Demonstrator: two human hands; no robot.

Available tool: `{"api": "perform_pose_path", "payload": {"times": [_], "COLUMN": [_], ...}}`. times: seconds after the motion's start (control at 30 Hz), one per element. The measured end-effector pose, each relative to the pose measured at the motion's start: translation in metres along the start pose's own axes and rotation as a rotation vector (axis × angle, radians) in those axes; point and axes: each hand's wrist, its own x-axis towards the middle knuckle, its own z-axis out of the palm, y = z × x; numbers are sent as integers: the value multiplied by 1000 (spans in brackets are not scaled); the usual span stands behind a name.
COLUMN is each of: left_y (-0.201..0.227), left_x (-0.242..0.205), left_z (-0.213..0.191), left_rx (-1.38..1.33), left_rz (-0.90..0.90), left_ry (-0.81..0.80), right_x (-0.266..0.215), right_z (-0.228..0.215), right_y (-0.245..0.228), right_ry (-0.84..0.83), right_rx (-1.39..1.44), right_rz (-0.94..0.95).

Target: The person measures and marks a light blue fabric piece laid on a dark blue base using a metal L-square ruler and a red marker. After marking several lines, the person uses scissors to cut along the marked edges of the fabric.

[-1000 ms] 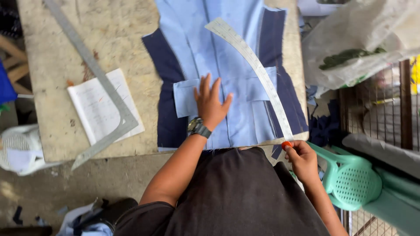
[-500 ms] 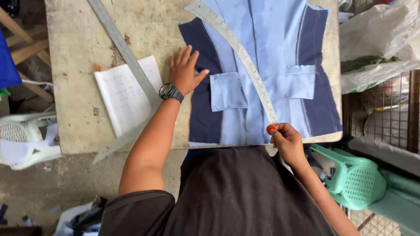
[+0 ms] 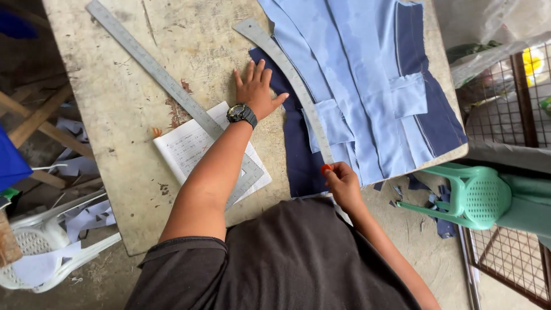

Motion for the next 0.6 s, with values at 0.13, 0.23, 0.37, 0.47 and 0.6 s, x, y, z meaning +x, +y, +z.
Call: {"api": "perform_pose_path", "payload": {"times": [0.13,0.23,0.37,0.47,0.6], "left_y": [-1,3,10,12,8], "left_x": [-8,-4,2,4,-2], "left_z": [-1,-14,-31,-32,-33], "left_rx": [52,98,107,103,68], "left_rz": [6,10,-8,-21,-42], "left_ry": [68,-11,-131,-125,-179], "right_x": [-4,-2,-6,-3,-9], "right_z": [20,27,37,41,52], "right_y": [8,8,13,31,33], "right_ry": [32,123,198,201,215], "right_rx": [-68,-148,-173,-372,-481], "right_rz": [-12,-24,-48,-215,-309]}}
